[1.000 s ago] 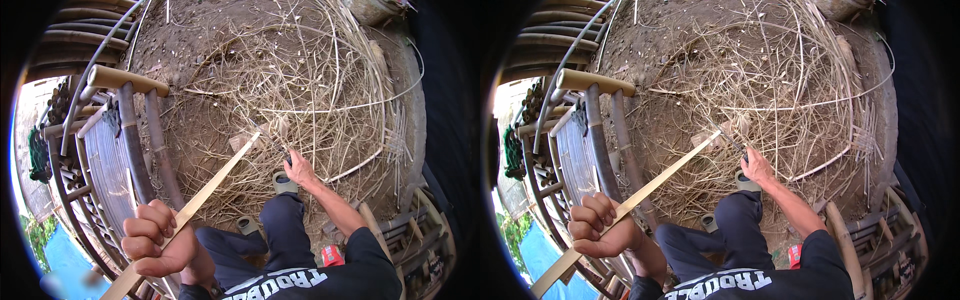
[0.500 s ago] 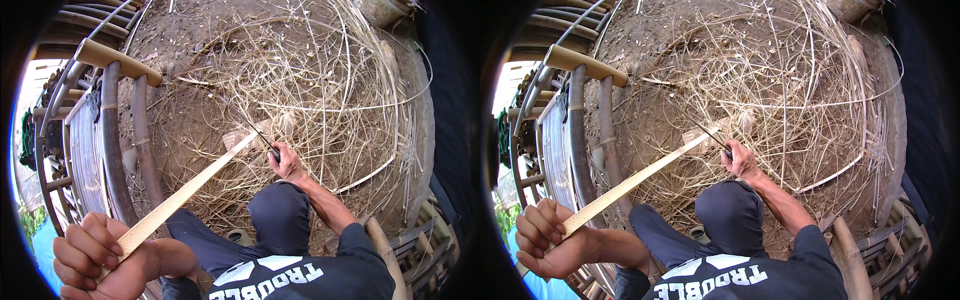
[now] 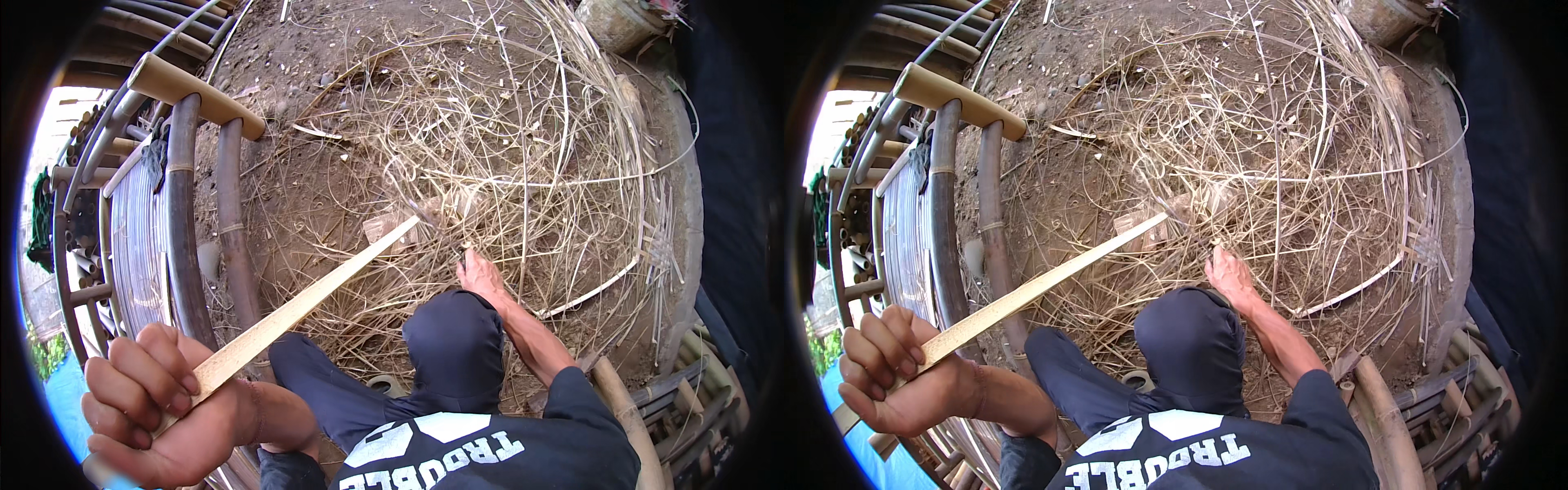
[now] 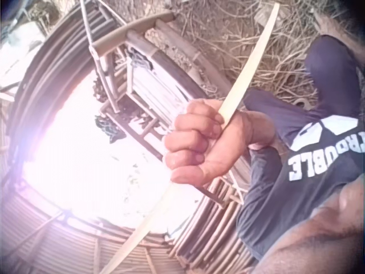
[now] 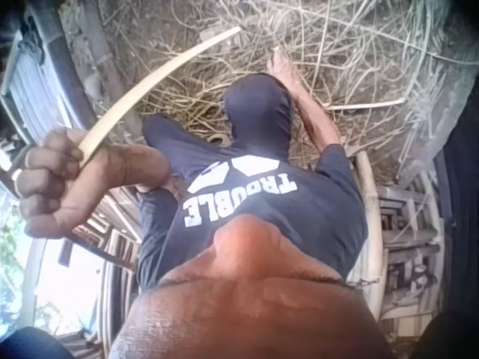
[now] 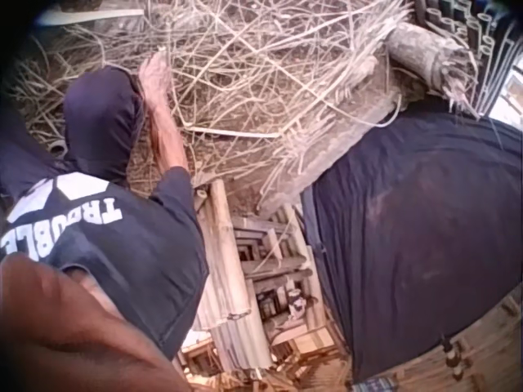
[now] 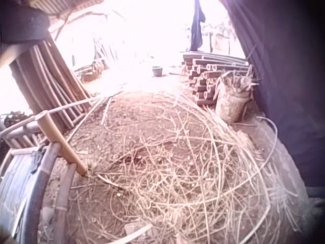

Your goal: The person uses a large knife to shave and smooth thin bamboo strips. They repeatedly hold a strip in one hand and draw the knife along its length to remove the outer layer, then place the finished strip onto a bamboo frame.

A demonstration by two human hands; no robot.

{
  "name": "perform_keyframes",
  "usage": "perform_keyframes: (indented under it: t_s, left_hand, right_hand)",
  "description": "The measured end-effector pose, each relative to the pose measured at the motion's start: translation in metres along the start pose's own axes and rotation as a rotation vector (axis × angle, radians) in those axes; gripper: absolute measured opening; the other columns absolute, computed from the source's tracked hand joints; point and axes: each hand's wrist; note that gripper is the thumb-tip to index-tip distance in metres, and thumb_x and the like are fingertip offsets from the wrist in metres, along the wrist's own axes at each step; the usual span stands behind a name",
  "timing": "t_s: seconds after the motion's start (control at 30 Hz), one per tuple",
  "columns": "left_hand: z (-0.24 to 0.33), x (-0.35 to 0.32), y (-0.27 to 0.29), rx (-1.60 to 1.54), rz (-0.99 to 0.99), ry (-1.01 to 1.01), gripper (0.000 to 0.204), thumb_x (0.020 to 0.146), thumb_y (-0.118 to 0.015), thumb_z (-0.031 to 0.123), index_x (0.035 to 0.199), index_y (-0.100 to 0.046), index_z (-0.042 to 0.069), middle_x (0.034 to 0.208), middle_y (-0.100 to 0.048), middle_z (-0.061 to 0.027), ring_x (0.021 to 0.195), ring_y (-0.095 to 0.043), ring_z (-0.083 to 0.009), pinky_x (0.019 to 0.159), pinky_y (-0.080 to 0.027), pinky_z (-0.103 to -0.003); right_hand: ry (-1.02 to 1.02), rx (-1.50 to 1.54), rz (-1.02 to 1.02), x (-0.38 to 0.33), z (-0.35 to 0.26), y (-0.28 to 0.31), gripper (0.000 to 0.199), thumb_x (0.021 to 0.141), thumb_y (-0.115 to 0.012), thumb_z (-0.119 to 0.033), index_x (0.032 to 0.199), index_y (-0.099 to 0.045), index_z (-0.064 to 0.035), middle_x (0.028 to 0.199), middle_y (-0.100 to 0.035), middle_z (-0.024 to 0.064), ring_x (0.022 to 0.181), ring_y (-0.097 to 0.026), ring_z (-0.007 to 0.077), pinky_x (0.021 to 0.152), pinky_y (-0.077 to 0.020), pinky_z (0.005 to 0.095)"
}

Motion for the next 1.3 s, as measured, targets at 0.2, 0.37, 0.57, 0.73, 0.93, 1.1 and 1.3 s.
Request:
perform_keyframes:
  t_s: [0.2,0.37,0.57,0.73,0.93,1.1,1.3]
  left_hand:
    - [0.031,0.029,0.007,0.088,0.049,-0.146,0.050,0.094,-0.047,0.049,0.062,-0.029,0.016,0.061,-0.028,0.0019,0.049,-0.027,-0.0081,0.046,-0.021,-0.022]
    - [0.086,0.064,-0.024,0.257,0.382,-0.125,0.050,0.099,-0.035,0.056,0.088,-0.050,0.010,0.072,-0.045,-0.0026,0.061,-0.046,-0.0120,0.052,-0.046,-0.025]
    - [0.206,0.085,-0.093,0.239,0.394,0.741,0.040,0.102,-0.044,0.031,0.125,-0.049,-0.001,0.103,-0.062,-0.0108,0.086,-0.067,-0.0205,0.065,-0.062,-0.029]
    - [0.302,0.117,-0.106,-0.469,0.284,1.465,0.039,0.100,-0.051,0.029,0.126,-0.053,0.001,0.113,-0.062,-0.0148,0.105,-0.064,-0.0267,0.083,-0.055,-0.037]
    - [0.401,0.187,-0.144,1.138,-0.765,0.618,0.056,0.093,-0.061,0.038,0.128,-0.053,-0.005,0.117,-0.060,-0.0198,0.111,-0.058,-0.0340,0.096,-0.045,-0.044]
    - [0.428,0.186,-0.104,0.104,-0.534,1.549,0.042,0.100,-0.052,0.026,0.131,-0.053,-0.002,0.087,-0.058,-0.0044,0.073,-0.059,-0.0137,0.064,-0.051,-0.028]
    - [0.460,0.203,-0.131,0.083,-0.252,1.335,0.041,0.101,-0.052,0.025,0.133,-0.052,-0.001,0.072,-0.050,0.0031,0.057,-0.045,-0.0036,0.045,-0.036,-0.019]
  right_hand:
    - [-0.017,0.359,0.125,0.001,-0.066,0.082,0.023,0.086,-0.057,-0.011,0.104,-0.056,0.0035,0.089,-0.068,0.0151,0.065,-0.064,0.0236,0.060,-0.0539,0.0364]
    - [-0.163,1.297,0.103,-0.017,-0.182,0.232,0.037,0.086,-0.058,-0.010,0.119,-0.056,0.0080,0.087,-0.069,0.0144,0.054,-0.060,0.0103,0.045,-0.0477,0.0233]
    - [-0.373,1.664,0.328,-0.058,-0.353,0.382,0.032,0.089,-0.069,-0.034,0.087,-0.059,-0.0034,0.071,-0.065,0.0119,0.044,-0.054,0.0136,0.040,-0.0452,0.0275]
    - [-0.415,1.660,0.344,-0.090,-0.405,0.493,0.022,0.090,-0.067,-0.023,0.082,-0.059,-0.0041,0.064,-0.058,0.0062,0.048,-0.056,0.0146,0.042,-0.0487,0.0289]
    - [-0.287,1.360,0.327,-0.120,-0.449,0.603,0.024,0.090,-0.066,-0.023,0.081,-0.059,-0.0022,0.065,-0.061,0.0080,0.047,-0.057,0.0149,0.043,-0.0501,0.0291]
    - [-0.010,0.946,0.261,-0.130,-0.478,0.670,0.037,0.096,-0.056,-0.040,0.092,-0.062,-0.0036,0.070,-0.063,0.0066,0.049,-0.056,0.0140,0.044,-0.0473,0.0301]
    - [0.494,0.171,0.418,-0.177,-0.499,0.670,0.050,0.097,-0.043,-0.056,0.096,-0.057,-0.0072,0.070,-0.055,0.0053,0.055,-0.053,0.0157,0.045,-0.0475,0.0324]
Point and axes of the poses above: each hand's wrist, its own x-axis towards the middle knuckle, its own y-axis out of the back of the hand, z = x × y
